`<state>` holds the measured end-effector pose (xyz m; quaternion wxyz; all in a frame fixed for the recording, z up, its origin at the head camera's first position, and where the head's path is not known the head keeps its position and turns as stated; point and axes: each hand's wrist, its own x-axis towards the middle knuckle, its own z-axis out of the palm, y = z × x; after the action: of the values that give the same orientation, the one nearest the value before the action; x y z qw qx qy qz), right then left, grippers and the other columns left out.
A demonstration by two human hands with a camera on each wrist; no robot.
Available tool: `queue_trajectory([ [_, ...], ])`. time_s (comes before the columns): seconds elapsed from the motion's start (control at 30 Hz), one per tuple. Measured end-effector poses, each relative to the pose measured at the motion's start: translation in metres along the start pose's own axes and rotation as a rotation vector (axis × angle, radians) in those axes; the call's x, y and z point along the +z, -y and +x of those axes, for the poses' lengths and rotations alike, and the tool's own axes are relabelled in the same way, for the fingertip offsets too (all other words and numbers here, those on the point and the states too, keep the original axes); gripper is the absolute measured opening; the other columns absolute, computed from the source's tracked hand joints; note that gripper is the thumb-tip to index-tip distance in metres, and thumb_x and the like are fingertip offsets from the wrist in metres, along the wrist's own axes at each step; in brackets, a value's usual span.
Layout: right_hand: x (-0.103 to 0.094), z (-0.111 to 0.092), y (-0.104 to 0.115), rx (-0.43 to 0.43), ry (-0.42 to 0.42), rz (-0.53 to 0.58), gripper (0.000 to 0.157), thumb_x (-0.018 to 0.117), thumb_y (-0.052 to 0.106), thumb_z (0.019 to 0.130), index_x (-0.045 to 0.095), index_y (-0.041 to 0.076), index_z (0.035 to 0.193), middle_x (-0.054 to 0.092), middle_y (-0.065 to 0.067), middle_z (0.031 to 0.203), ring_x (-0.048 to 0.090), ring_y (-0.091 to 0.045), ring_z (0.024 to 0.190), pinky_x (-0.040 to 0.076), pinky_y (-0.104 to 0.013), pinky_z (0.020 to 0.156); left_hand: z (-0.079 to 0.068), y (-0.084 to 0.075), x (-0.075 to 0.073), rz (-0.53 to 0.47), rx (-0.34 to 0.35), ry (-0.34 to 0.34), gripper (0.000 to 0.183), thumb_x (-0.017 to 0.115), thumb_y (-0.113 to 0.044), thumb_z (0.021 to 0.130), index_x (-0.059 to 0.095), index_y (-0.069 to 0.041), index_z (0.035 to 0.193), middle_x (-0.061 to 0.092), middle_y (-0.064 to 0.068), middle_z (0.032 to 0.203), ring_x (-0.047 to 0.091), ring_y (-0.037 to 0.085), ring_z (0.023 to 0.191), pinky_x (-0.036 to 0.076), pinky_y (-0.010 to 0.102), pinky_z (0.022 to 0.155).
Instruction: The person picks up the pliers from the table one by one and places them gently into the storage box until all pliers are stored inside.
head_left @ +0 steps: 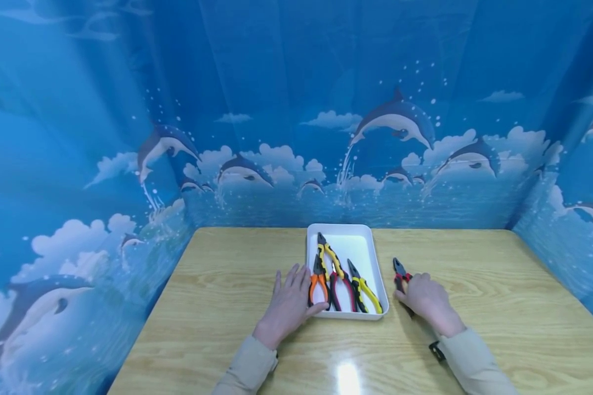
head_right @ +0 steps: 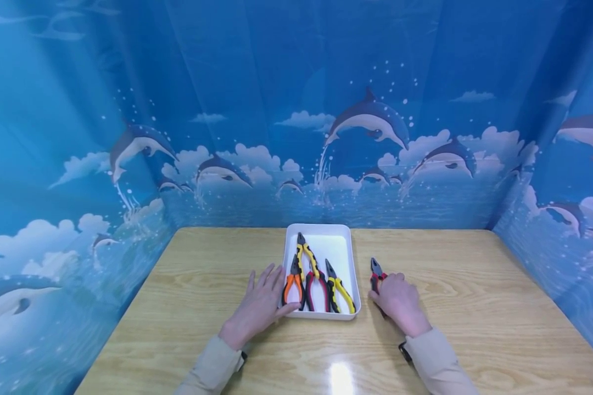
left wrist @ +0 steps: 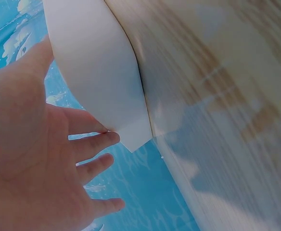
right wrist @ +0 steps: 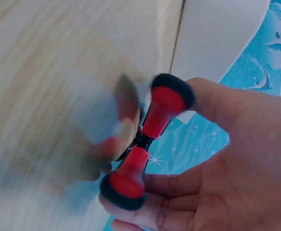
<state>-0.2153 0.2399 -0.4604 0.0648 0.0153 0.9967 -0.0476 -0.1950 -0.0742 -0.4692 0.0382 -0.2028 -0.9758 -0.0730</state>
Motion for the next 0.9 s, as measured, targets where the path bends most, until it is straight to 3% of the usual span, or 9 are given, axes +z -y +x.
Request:
queue_trajectory([
  [0.2,-0.0044,0.002,-0.0049,0.009,-0.013,0.003,0.062,0.056,0.043,0.098,0.054,-0.019,0.091,0.051,-0.022,0.082,0.056,-0.034,0.066,0.05,-0.056,0.075,-0.0001,-0.0007,0.0002,-0.001,0.002,0.006,0.089,0.049,-0.067,0.097,0.036,-0.001,0.155,0.032,0.018,0.162,0.025,0.036,0.152,0.019,0.066,0.12],
  [0.4,-0.0085,0.003,-0.0077,0.018,-0.051,0.058,0.057,0.054,0.041,0.098,0.052,-0.015,0.087,0.049,-0.022,0.083,0.05,-0.031,0.066,0.043,-0.051,0.074,-0.0005,0.0,-0.001,-0.003,0.013,-0.009,0.089,0.049,-0.065,0.097,0.037,0.001,0.155,0.034,0.02,0.161,0.026,0.037,0.151,0.019,0.067,0.12],
  [0.7,-0.0037,-0.0019,-0.0046,-0.024,-0.321,0.053,0.051,0.06,0.039,0.096,0.047,-0.008,0.084,0.043,-0.017,0.079,0.043,-0.028,0.065,0.033,-0.04,0.062,-0.0003,-0.0003,-0.0014,-0.018,0.005,-0.004,0.089,0.05,-0.066,0.097,0.037,0.001,0.155,0.035,0.02,0.161,0.026,0.037,0.151,0.018,0.067,0.12],
  [0.9,-0.0088,-0.0051,0.0013,-0.052,-0.397,0.009,0.054,0.06,0.043,0.096,0.049,-0.01,0.089,0.044,-0.017,0.082,0.043,-0.028,0.068,0.034,-0.041,0.062,-0.0002,-0.0007,-0.0013,-0.01,0.004,-0.008,0.089,0.051,-0.066,0.096,0.037,0.001,0.154,0.036,0.02,0.16,0.027,0.037,0.151,0.019,0.067,0.12],
])
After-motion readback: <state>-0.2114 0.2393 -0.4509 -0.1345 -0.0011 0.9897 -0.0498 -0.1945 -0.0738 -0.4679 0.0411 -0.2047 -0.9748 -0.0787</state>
